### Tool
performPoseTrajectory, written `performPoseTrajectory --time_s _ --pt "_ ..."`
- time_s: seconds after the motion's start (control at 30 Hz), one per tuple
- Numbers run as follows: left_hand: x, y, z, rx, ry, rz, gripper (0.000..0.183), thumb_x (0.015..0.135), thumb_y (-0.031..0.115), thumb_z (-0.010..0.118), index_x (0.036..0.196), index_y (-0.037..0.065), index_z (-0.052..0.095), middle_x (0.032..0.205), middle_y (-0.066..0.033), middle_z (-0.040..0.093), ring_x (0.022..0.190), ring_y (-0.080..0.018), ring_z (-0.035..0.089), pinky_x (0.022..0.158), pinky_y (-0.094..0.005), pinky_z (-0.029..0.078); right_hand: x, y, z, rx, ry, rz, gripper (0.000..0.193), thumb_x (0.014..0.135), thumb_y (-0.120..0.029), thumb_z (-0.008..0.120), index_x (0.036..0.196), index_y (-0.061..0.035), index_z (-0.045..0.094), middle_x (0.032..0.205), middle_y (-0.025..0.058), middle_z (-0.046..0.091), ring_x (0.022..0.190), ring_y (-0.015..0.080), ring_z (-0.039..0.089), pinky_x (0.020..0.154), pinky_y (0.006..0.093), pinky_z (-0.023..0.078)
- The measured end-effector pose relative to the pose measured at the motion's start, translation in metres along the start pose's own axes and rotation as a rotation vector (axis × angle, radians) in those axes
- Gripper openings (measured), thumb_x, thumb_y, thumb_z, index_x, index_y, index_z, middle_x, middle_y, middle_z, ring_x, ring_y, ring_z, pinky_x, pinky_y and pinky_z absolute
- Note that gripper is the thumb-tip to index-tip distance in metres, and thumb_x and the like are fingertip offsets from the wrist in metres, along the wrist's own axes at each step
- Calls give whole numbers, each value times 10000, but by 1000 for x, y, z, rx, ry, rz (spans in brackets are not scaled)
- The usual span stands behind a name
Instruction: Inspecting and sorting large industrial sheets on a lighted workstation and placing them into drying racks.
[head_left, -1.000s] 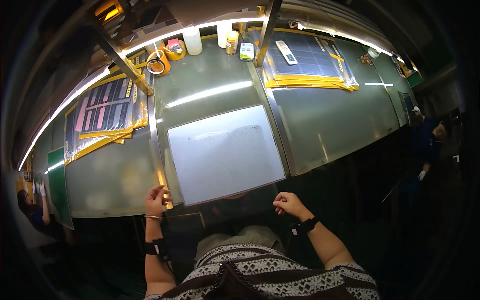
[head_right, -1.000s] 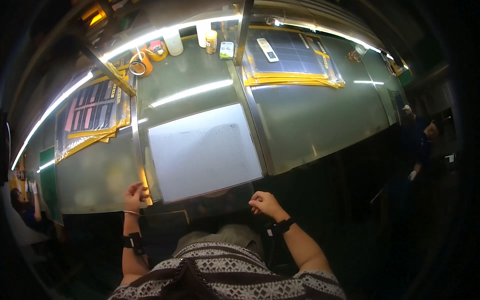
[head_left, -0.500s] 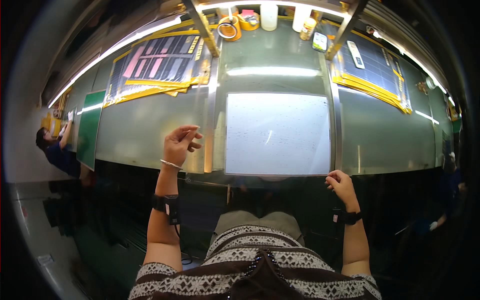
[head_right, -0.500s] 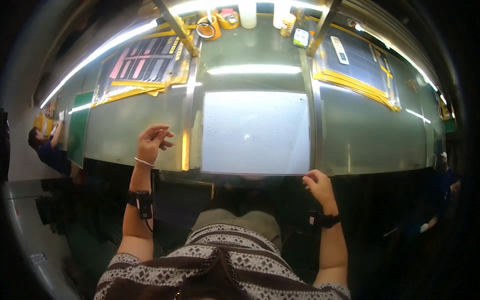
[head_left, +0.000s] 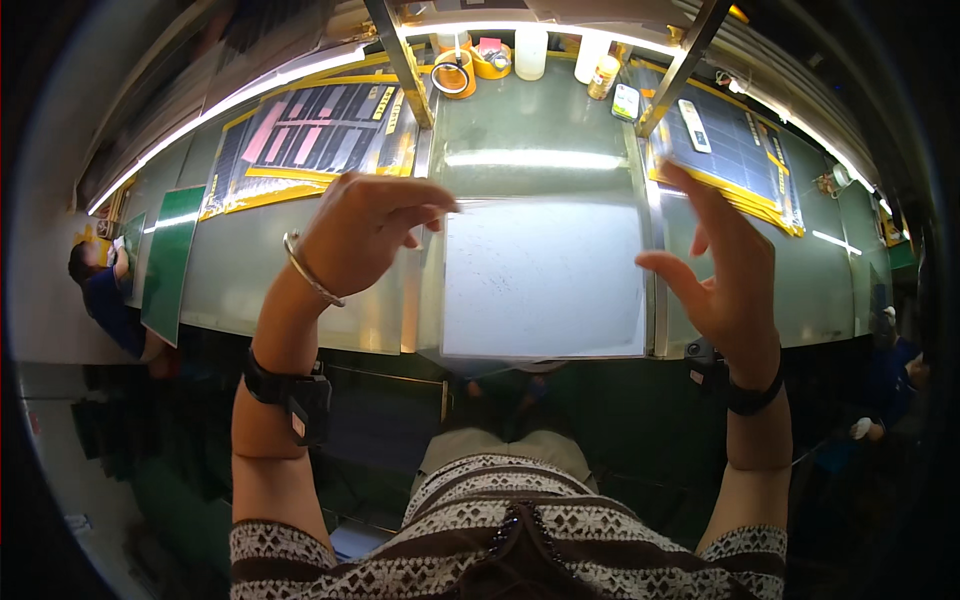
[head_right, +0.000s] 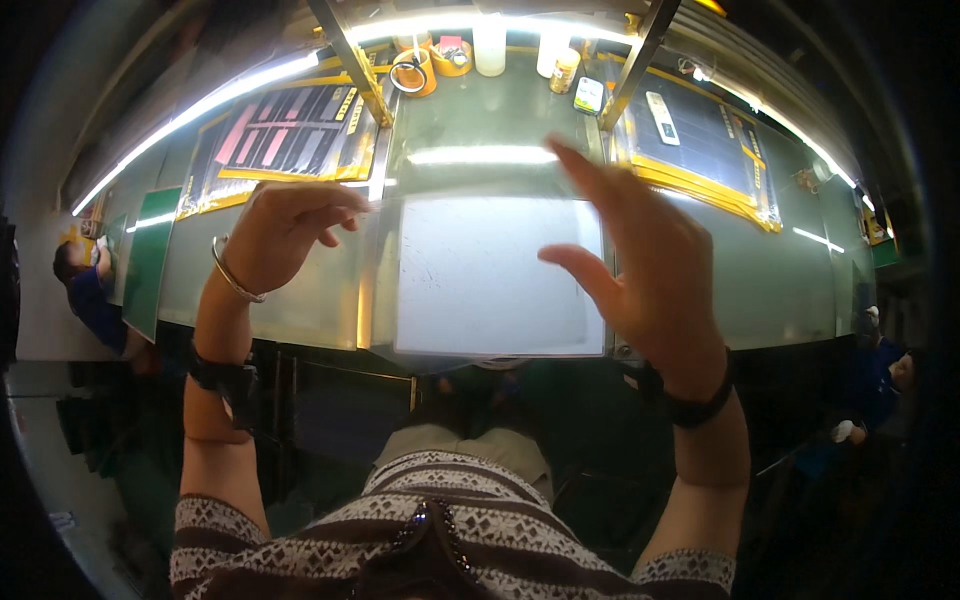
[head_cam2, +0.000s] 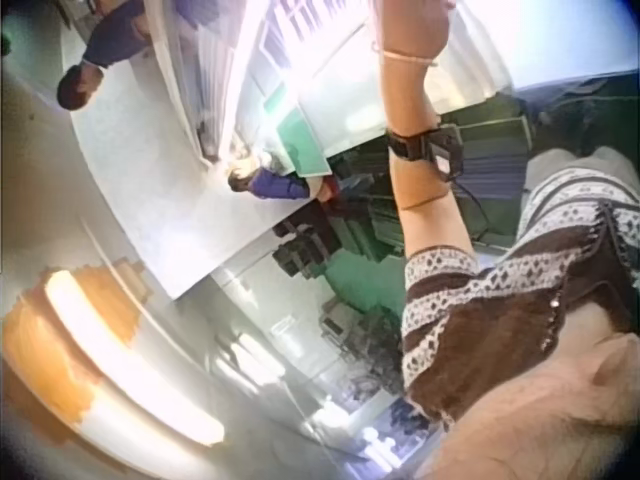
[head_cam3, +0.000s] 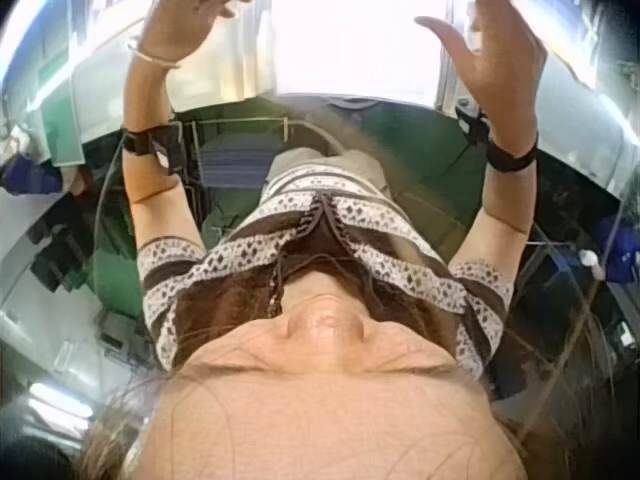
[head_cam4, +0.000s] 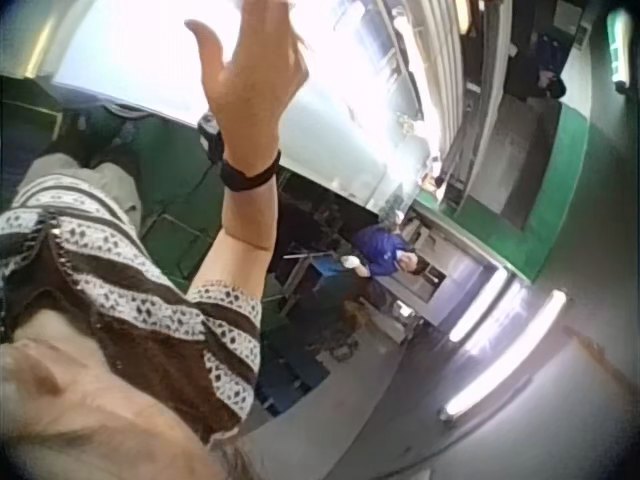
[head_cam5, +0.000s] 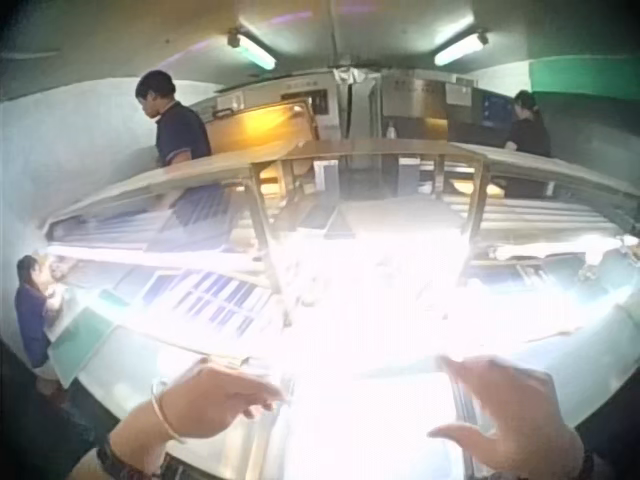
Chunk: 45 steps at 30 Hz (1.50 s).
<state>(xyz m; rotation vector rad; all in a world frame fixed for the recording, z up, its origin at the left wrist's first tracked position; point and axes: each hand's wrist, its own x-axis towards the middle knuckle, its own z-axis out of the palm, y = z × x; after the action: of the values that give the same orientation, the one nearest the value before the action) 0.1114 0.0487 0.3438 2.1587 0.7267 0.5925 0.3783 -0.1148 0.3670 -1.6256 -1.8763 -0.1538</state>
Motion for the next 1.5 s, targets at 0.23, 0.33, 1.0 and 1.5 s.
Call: performPoseTrajectory --time_s 0.23,0.33,1.0,1.5 --pt "19 28 -15 691 878 561 234 784 24 643 1011 -9 603 965 -119 629 876 -217 600 786 -340 465 -56 50 -4 371 -21 551 113 910 -125 484 904 -62 578 667 59 628 459 92 541 425 221 414" --pt "-40 -25 -10 473 1175 97 376 793 110 671 1111 -2 506 1088 -113 536 993 -209 521 861 -336 424 -116 82 24 840 138 882 171 943 -210 438 924 -65 527 721 107 630 515 115 560 472 222 448" --pt "-180 -159 220 -476 361 -921 129 829 30 580 945 -2 531 730 -50 571 525 -65 523 449 -177 419 -288 107 150 607 189 1336 47 823 -4 563 784 10 540 725 53 555 605 133 578 548 247 497" --pt "-190 -161 232 -469 407 -828 126 838 12 562 938 21 486 736 -28 533 560 -69 527 491 -176 432 -293 124 158 170 22 1024 101 744 -30 629 732 -15 530 770 81 470 641 214 498 597 312 421"
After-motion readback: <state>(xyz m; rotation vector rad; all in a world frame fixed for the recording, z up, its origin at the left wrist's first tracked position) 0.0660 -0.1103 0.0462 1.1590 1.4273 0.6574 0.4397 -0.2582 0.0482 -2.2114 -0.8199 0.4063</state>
